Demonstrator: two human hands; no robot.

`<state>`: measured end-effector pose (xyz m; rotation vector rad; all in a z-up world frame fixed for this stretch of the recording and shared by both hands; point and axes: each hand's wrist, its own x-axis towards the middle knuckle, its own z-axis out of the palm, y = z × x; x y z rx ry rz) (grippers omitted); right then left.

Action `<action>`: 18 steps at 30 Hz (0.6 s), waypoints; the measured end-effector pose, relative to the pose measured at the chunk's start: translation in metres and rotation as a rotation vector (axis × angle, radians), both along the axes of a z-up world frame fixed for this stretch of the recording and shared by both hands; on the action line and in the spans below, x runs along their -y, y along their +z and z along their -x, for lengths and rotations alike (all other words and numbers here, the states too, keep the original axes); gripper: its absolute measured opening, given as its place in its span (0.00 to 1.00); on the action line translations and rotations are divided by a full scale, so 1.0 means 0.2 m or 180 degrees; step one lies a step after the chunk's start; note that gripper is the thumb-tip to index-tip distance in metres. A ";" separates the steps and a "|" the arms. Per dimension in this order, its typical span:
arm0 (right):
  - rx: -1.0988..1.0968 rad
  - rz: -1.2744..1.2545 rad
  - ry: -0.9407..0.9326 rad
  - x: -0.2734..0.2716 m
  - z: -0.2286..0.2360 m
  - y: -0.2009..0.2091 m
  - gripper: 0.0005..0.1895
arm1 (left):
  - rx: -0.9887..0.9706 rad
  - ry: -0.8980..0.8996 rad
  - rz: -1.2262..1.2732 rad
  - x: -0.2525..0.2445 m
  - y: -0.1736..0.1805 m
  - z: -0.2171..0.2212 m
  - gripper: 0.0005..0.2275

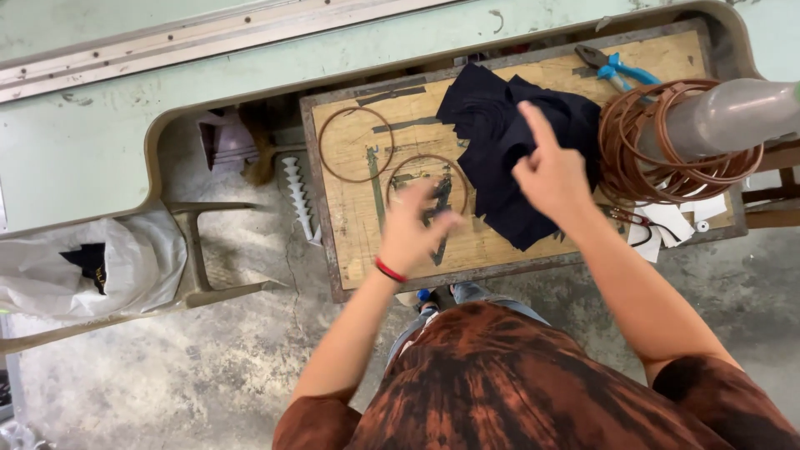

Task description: Fitting fabric pieces onto circular embroidery hoops at a workbench

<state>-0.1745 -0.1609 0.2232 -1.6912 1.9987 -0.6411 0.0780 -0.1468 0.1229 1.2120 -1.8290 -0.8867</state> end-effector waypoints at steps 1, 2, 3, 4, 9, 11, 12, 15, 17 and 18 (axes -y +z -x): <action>0.0004 -0.0006 0.0004 -0.03 -0.08 -0.01 0.43 | 0.0004 0.0004 -0.0006 -0.08 0.10 0.07 0.35; 0.1042 -0.0386 0.0046 -0.05 -0.16 -0.02 0.47 | 0.0395 -0.0379 -0.0309 -0.16 0.19 0.14 0.42; 0.2082 -0.0749 0.0088 -0.07 -0.23 -0.02 0.51 | 0.0786 -0.0768 -0.0600 -0.22 0.29 0.21 0.49; 0.2085 -0.0742 0.0089 -0.10 -0.24 -0.09 0.51 | 0.0791 -0.0769 -0.0593 -0.24 0.10 0.20 0.49; -0.0541 0.0718 0.1302 -0.23 -0.10 -0.61 0.30 | 0.1631 -0.1128 -0.0291 -0.25 -0.15 -0.02 0.21; 0.0087 0.0806 0.2092 -0.25 -0.10 -0.54 0.20 | 0.0983 -0.1388 -0.0396 -0.24 -0.08 -0.12 0.18; 0.0729 0.0914 0.2863 -0.25 -0.10 -0.51 0.11 | 0.0332 -0.1629 -0.0469 -0.22 -0.04 -0.16 0.16; 0.1065 -0.0734 0.3200 -0.28 -0.09 -0.40 0.25 | -0.0208 -0.1139 -0.0715 -0.21 -0.19 -0.26 0.19; 0.0958 -0.0923 0.2767 -0.23 -0.03 -0.70 0.17 | -0.0187 -0.0635 -0.1239 -0.20 -0.34 -0.31 0.17; 0.0848 -0.1099 0.2322 -0.20 0.01 -0.85 0.10 | -0.0168 -0.0130 -0.1753 -0.19 -0.42 -0.34 0.16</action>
